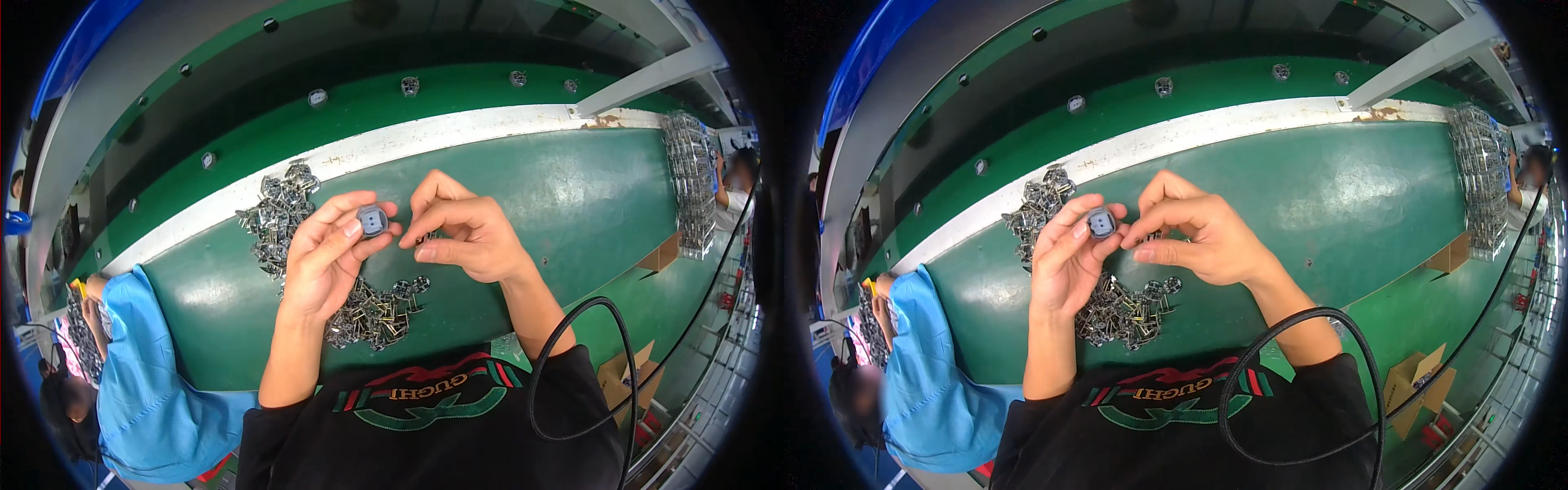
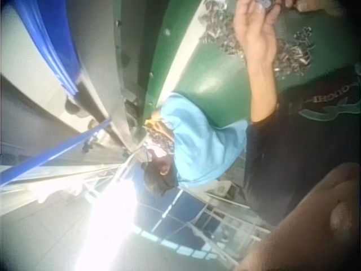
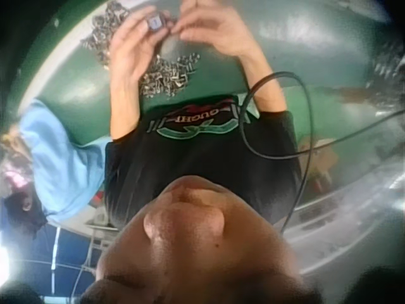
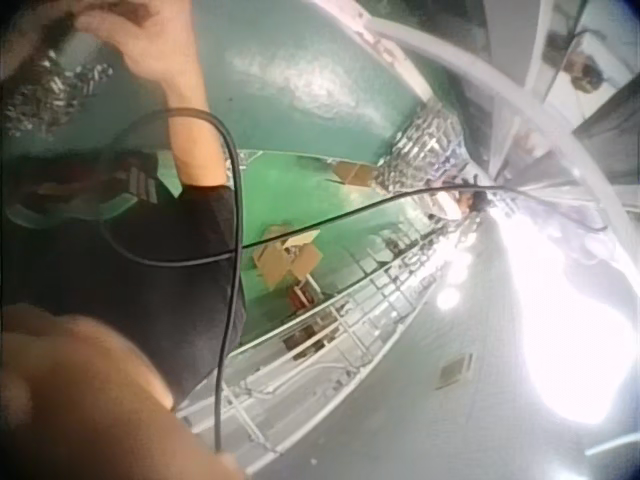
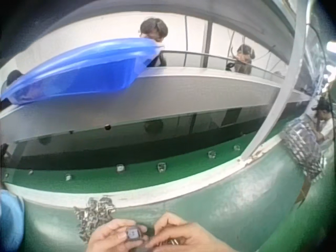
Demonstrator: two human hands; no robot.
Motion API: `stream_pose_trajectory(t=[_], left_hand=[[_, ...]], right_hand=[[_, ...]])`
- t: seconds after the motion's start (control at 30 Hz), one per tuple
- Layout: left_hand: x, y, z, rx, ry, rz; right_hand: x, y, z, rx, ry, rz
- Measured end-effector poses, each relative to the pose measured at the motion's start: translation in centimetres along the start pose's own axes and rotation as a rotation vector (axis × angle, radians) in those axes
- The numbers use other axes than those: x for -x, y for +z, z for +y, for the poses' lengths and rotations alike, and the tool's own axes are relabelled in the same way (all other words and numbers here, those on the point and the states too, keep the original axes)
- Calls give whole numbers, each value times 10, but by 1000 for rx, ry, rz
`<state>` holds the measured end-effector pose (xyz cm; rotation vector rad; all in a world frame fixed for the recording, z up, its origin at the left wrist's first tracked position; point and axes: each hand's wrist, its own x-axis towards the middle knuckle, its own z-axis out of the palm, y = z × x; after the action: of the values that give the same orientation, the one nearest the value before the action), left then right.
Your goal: The person assembles electrical components by hand, inserting metal pins into plastic housings at an industrial workstation.
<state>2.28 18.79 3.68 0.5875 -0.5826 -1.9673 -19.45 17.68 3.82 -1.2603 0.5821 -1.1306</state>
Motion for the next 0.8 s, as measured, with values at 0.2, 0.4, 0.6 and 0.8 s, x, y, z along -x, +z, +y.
stream_pose_trajectory(t=[0.2,0.4,0.6,0.8], left_hand=[[2,-3,-15,57,30,2],[-1,-5,-25,96,-7,24],[-1,-5,-29,48,-11,64],[0,-1,-30,36,18,76]], right_hand=[[2,3,-3,227,16,159],[-1,23,3,637,-255,380],[-1,27,9,827,-395,388],[1,34,13,832,-407,407]])
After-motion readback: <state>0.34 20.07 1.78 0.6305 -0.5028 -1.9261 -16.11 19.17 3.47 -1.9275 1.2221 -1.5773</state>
